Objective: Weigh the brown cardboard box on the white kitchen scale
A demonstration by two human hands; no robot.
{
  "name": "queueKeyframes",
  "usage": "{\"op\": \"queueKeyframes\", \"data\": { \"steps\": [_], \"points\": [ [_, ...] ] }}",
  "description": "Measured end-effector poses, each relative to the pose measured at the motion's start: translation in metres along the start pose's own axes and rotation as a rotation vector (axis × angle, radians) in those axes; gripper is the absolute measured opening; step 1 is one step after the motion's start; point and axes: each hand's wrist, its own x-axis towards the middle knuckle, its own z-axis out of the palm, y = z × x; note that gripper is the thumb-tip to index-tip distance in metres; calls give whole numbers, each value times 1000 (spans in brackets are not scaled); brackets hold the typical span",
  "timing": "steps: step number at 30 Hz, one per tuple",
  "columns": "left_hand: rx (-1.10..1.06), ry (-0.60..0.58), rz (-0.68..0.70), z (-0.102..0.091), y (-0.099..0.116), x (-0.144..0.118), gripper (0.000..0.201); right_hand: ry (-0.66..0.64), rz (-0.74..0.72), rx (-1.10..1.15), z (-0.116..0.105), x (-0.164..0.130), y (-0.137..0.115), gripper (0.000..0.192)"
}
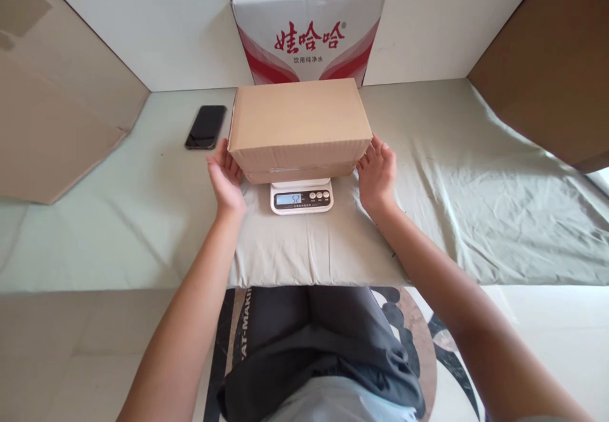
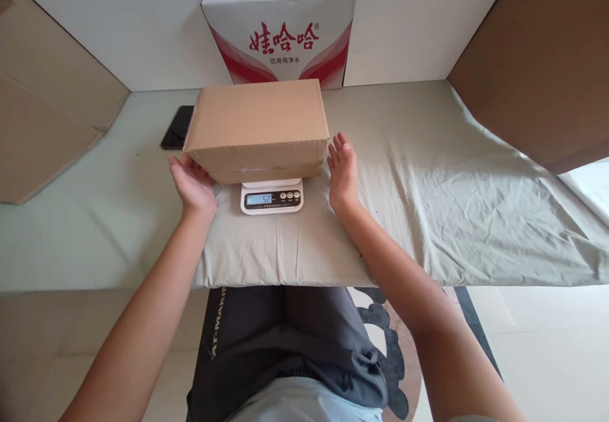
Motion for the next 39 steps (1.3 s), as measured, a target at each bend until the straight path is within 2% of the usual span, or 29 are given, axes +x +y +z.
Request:
{"op": "queueKeyframes", "data": {
  "steps": [13, 18, 27, 32, 36, 39],
  "points": [
    [-5, 12, -29, 0, 1, 2, 86, 9, 11, -11, 2, -2, -3, 63],
    [-20, 14, -14, -1, -1, 4, 90, -24, -14, -6, -1, 0, 0, 67],
    [-21, -6, 6, -7, -8, 8, 93, -6, -46, -8, -2, 0, 1, 60],
    [-17, -18, 26, -7, -6, 7, 95, -42, -61, 25, -5, 0, 4, 50],
    [-21, -10, 54, -3, 1, 1, 97, -68, -91, 19, -7, 1, 6, 52],
    [-5, -13, 130, 0, 6, -6, 100, -108, -123, 1, -5, 1, 5, 56]
  ]
}}
